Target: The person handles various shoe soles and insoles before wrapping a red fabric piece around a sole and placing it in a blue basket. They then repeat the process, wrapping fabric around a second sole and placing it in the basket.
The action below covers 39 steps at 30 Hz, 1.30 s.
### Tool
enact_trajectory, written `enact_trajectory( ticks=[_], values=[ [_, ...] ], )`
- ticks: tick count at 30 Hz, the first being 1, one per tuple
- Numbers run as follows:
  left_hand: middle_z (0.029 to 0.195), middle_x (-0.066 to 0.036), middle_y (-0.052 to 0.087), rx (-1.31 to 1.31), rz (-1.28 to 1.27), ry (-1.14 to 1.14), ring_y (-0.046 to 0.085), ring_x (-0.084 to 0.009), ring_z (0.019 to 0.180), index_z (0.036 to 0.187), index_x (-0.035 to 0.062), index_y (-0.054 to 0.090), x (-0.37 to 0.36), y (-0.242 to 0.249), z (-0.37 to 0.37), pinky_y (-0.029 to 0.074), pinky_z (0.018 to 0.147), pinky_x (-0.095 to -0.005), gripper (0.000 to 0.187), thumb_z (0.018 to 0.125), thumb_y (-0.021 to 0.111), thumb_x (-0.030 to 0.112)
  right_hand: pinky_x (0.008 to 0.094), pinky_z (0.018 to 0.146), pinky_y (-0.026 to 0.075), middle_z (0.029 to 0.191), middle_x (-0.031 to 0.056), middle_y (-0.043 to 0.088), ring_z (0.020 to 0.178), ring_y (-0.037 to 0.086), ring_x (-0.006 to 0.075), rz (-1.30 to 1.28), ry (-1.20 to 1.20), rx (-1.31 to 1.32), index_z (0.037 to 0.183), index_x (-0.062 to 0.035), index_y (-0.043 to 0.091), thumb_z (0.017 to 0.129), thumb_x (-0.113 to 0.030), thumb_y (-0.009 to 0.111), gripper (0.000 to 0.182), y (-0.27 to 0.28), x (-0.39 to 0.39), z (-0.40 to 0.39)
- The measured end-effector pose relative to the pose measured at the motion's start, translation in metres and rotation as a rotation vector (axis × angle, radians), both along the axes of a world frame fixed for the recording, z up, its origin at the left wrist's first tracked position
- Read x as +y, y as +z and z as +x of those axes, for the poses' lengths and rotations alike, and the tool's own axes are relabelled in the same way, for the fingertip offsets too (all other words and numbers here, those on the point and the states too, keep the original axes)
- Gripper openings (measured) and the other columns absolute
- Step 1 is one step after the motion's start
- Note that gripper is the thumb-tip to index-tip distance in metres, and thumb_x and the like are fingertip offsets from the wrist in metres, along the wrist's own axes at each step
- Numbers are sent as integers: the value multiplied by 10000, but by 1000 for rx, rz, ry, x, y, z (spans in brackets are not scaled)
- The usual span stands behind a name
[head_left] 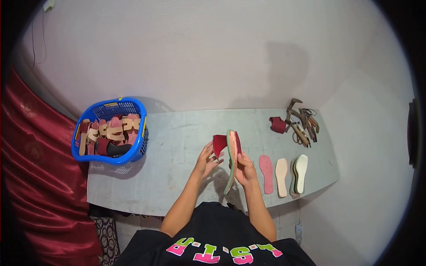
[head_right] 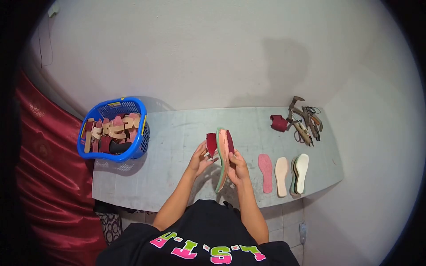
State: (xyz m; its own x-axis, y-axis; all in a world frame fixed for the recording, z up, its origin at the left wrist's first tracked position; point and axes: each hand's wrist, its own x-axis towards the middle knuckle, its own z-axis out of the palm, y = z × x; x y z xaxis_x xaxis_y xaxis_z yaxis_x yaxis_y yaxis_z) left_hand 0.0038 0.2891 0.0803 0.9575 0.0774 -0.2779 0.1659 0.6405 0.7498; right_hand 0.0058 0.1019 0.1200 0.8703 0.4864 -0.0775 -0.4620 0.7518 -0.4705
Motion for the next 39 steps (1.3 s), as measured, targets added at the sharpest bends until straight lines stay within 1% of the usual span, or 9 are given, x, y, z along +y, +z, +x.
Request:
enact_trajectory(
  ticks=[5,9,13,18,19,23,25,32,39],
  values=[
    [1320,-144,582,-94,-244,15,620,-282,1133,1406,44,448,-33,-11,0,529,975,-424,490,1032,543,347,342,878,545,1094,112,669,975,669,190,-139,-124,35,1208,-21,503,978,-80,620,265,-10,-22,15],
    [1086,-65,652,-101,-317,71,638,-174,985,1130,63,597,-41,-9,2,548,884,-313,163,991,630,141,311,839,539,1005,120,690,906,674,174,-311,-188,1,1167,-33,482,942,-66,678,300,-17,-27,16],
    [1076,-71,654,-50,-328,167,637,-178,958,1146,65,598,-44,-10,-3,550,867,-299,175,981,637,108,305,823,535,998,130,703,885,676,173,-351,-187,-5,1147,-30,485,943,-67,677,282,-23,-19,18],
    [1083,-82,653,-144,-906,269,637,-197,968,1178,97,604,-27,-22,-16,551,831,-299,228,958,651,59,303,804,540,1000,129,701,874,676,170,-405,-130,83,1130,-38,495,944,-67,675,261,-35,-8,13],
    [1094,-69,658,-196,-831,222,638,-188,1009,1222,82,592,-25,-22,-19,512,965,-348,286,947,670,66,299,788,544,992,113,698,857,676,166,-405,-151,120,1133,-40,500,945,-71,675,259,-38,-3,12],
    [1097,-70,651,-83,-619,344,629,-182,1057,1250,94,567,-30,-5,-28,509,974,-351,316,951,654,43,313,788,552,1018,141,701,877,683,182,-417,-216,124,1144,-27,483,942,-68,680,285,-37,15,-1],
    [1073,-61,639,-63,-438,407,616,-172,1039,1233,88,548,-31,2,-29,512,938,-299,347,922,679,4,326,810,558,1047,168,702,912,689,196,-493,-256,73,1156,-16,464,940,-57,681,309,-36,20,-3],
    [1113,-49,583,-104,-220,449,602,-156,1060,1192,51,550,-22,3,-28,520,917,-317,369,877,715,-47,327,783,573,1040,184,697,906,692,208,-468,-270,90,1167,-17,430,941,-44,679,337,-34,30,-8],
    [1124,-77,568,-77,66,467,639,-135,858,1091,-2,578,-20,11,-33,530,760,-241,319,837,765,-51,342,805,576,1075,191,689,928,694,219,-439,-362,87,1178,-19,418,945,-47,674,347,-35,43,-16]
  ],
)
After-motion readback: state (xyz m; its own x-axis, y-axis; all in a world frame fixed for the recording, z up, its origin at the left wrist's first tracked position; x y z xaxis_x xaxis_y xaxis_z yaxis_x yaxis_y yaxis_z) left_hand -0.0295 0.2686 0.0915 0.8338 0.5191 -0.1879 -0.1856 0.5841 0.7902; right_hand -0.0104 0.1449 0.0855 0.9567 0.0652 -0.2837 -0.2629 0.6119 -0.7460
